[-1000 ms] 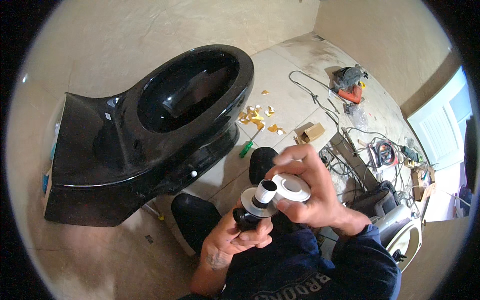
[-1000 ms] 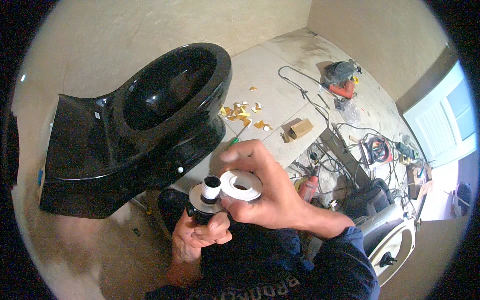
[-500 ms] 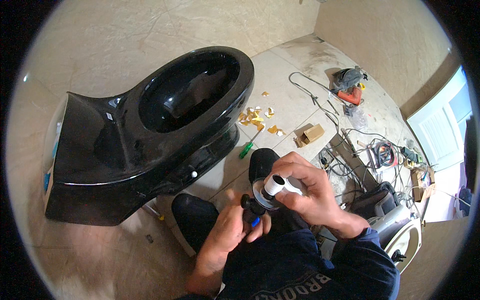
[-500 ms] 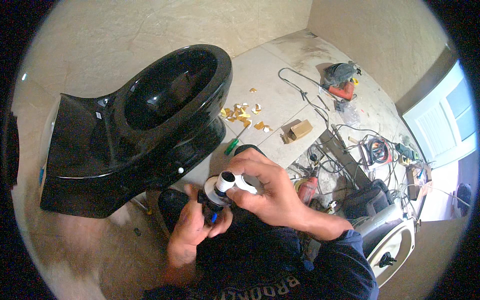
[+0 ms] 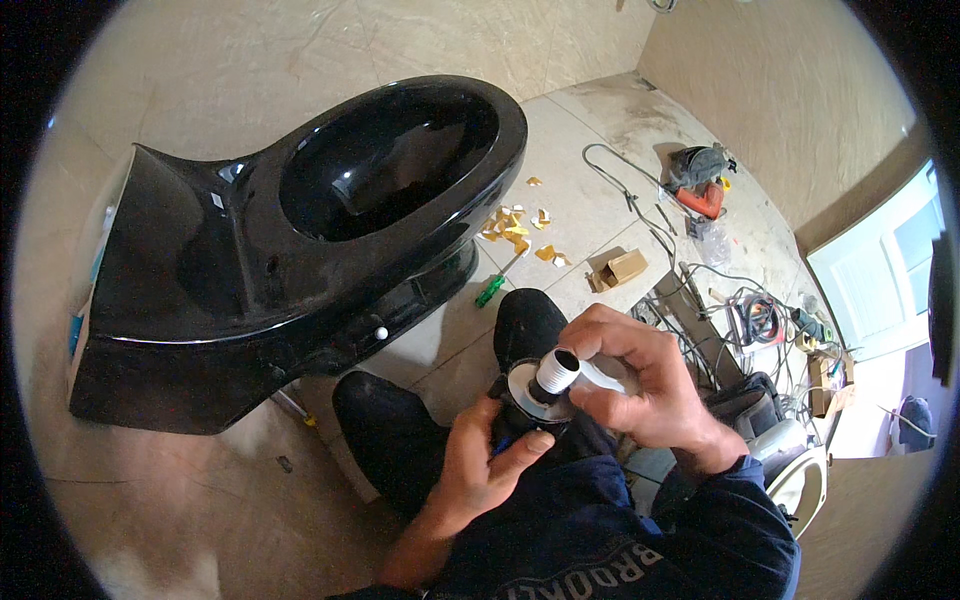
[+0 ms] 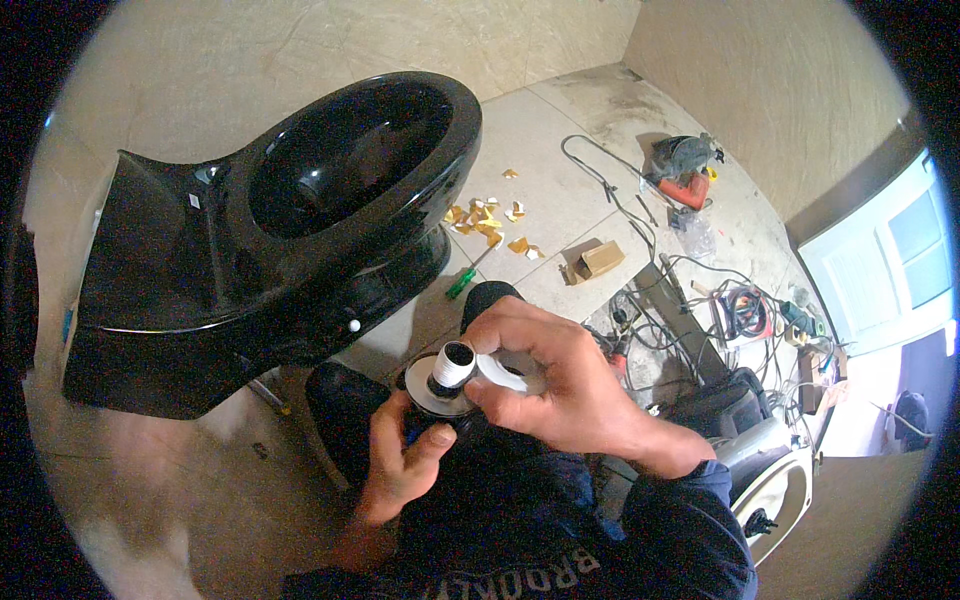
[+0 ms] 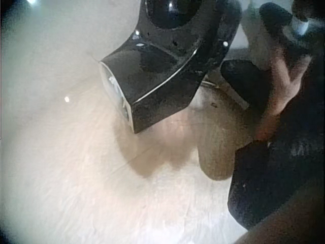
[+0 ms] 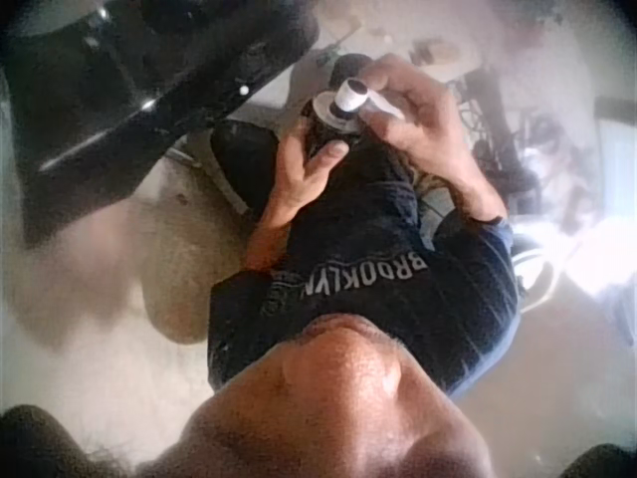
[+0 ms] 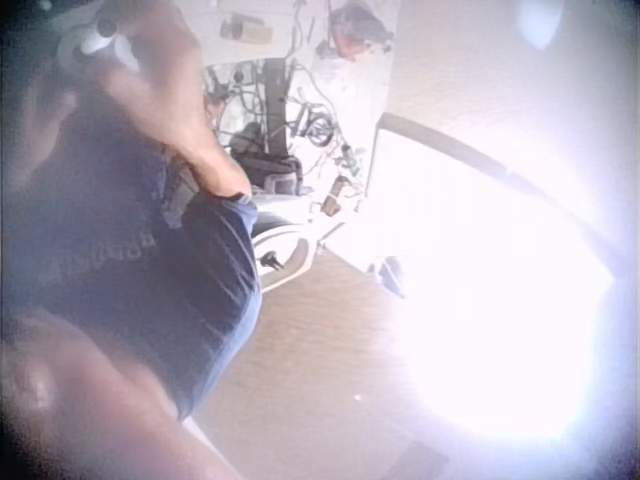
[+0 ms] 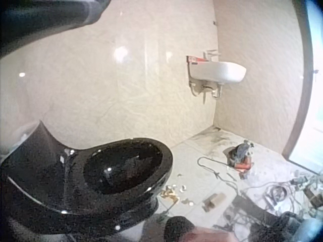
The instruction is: The person applies sealant tape to the threads of a plumbing valve and attempts to install it into a wall outlet next to a black toilet.
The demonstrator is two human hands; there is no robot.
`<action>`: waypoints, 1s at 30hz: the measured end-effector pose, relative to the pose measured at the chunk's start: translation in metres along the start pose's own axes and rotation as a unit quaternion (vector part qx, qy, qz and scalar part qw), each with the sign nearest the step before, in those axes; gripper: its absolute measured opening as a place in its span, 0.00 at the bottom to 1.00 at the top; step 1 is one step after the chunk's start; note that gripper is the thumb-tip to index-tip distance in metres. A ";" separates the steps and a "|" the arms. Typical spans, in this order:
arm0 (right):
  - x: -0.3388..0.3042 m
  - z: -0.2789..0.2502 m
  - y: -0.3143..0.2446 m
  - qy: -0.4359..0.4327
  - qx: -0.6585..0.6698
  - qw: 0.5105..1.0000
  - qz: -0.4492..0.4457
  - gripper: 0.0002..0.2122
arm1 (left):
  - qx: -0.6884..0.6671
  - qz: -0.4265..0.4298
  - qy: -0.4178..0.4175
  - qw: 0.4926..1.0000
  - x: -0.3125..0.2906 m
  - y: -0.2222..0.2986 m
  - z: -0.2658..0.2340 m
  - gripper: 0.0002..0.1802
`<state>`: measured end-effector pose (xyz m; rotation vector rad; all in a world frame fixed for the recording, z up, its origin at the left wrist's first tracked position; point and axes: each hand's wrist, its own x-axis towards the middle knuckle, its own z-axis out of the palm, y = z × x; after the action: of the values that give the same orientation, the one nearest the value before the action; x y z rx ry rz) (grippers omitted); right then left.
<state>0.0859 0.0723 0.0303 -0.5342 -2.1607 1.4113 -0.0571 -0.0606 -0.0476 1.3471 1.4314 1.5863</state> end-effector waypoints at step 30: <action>0.004 0.017 -0.001 0.009 0.076 0.997 -0.011 0.12 | -0.689 -0.214 -0.384 0.576 0.012 -0.025 -0.010 0.40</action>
<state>0.0727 0.0623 0.0261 -0.4630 -2.0190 1.5364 -0.0752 -0.0472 -0.0671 0.4157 -0.2289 0.9600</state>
